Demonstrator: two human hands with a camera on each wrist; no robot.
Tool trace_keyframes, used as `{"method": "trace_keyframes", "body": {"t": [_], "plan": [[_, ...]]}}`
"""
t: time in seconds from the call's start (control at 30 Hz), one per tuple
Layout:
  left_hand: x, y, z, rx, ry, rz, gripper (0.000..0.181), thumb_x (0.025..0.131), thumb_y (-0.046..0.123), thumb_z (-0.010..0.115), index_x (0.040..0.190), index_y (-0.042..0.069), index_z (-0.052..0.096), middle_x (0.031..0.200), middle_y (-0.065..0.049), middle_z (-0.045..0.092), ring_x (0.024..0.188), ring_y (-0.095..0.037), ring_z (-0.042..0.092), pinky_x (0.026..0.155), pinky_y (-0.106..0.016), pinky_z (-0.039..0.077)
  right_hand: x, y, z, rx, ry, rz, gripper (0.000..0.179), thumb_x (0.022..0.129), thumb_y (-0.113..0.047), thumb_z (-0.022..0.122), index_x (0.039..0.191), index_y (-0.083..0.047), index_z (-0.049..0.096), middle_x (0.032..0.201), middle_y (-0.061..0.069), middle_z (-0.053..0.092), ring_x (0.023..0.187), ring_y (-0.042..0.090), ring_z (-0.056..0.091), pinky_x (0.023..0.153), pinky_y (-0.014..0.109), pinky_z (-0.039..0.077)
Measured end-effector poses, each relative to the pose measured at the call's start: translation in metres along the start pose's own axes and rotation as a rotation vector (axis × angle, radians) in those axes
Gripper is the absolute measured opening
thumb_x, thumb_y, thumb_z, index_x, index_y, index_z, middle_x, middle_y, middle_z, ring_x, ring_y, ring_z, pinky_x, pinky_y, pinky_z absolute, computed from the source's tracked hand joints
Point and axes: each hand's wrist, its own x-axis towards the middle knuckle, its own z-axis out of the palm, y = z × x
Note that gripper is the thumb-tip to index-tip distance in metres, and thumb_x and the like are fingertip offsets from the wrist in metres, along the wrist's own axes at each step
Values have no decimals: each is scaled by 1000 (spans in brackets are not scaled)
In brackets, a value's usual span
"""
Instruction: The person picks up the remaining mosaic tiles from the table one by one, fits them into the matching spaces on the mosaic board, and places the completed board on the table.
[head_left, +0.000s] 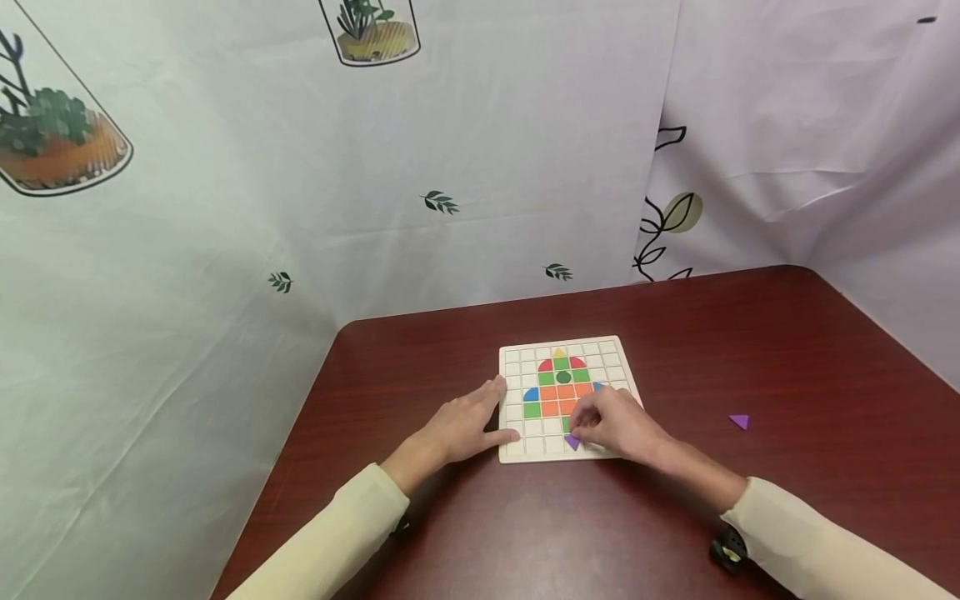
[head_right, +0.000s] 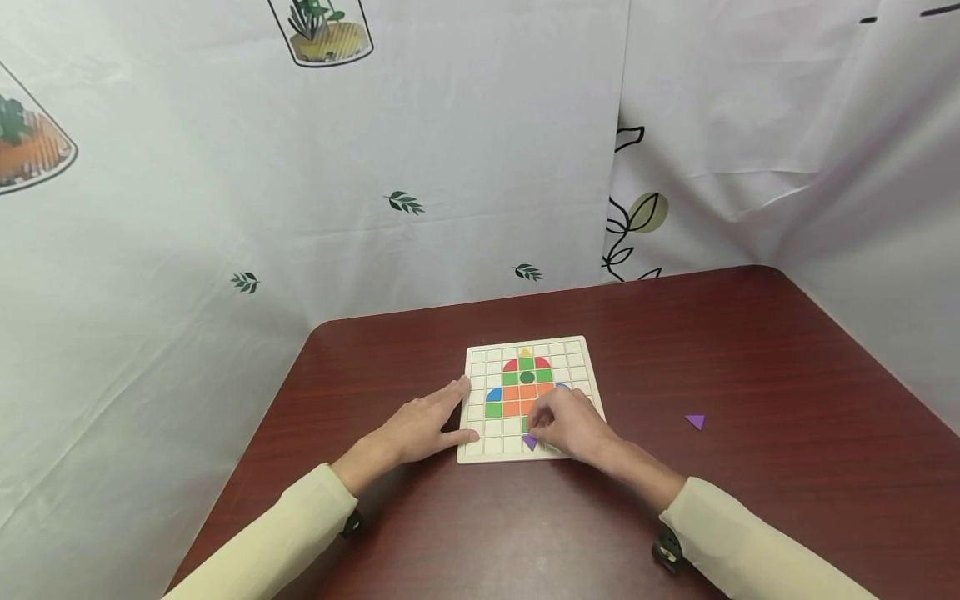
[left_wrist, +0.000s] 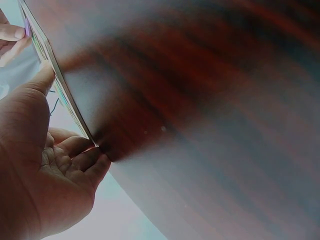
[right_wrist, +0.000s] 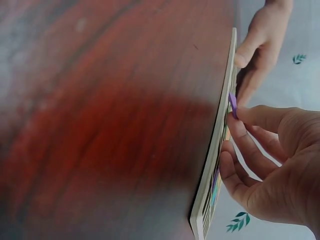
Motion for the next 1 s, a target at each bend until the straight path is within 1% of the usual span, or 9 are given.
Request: {"method": "trace_keyframes", "body": {"t": [0.2, 0.3, 0.4, 0.5, 0.63, 0.77, 1.0], "plan": [[1, 0, 1, -1, 0, 0, 98, 100, 63, 65, 170, 8, 23, 175, -10, 25, 158, -22, 31, 118, -46, 41, -2, -2, 3, -62, 38, -14, 14, 85, 0, 86, 80, -11, 80, 68, -10, 62, 66, 8, 54, 60, 24, 47], [1, 0, 0, -2, -4, -2, 98, 101, 63, 64, 170, 9, 23, 175, -9, 25, 158, -22, 31, 118, -46, 41, -3, -2, 4, -88, 56, -39, 16, 85, 1, 85, 80, -13, 79, 69, -10, 62, 67, 7, 52, 60, 24, 45], [1, 0, 0, -5, -7, -6, 97, 101, 63, 64, 170, 10, 22, 175, -9, 25, 158, -22, 31, 118, -47, 41, -4, -3, 4, -109, 63, -71, 19, 83, 4, 84, 79, -14, 79, 71, -11, 64, 67, 6, 52, 59, 23, 45], [0, 0, 0, -7, -5, -7, 97, 100, 63, 65, 171, 10, 22, 175, -9, 26, 158, -22, 32, 118, -47, 41, -5, -3, 5, -123, 52, -94, 22, 83, 6, 83, 79, -15, 80, 74, -12, 67, 66, 4, 51, 58, 23, 45], [0, 0, 0, -11, -3, -7, 98, 100, 62, 65, 170, 10, 22, 175, -10, 26, 158, -22, 32, 118, -48, 42, -5, -3, 7, -134, 38, -106, 21, 84, 6, 82, 81, -15, 82, 78, -12, 70, 66, 2, 50, 57, 23, 44], [0, -1, 0, -8, -4, -7, 98, 100, 63, 65, 171, 10, 22, 175, -9, 26, 158, -22, 31, 118, -47, 41, -4, -3, 8, -158, 48, -109, 23, 83, 8, 81, 79, -14, 82, 79, -11, 72, 67, 4, 51, 58, 23, 44], [0, -2, 1, -3, -6, -6, 97, 100, 64, 64, 171, 10, 22, 175, -8, 25, 158, -21, 31, 118, -47, 41, -2, -3, 9, -196, 68, -145, 25, 82, 9, 83, 76, -16, 82, 80, -10, 72, 71, 5, 54, 62, 24, 46]]}}
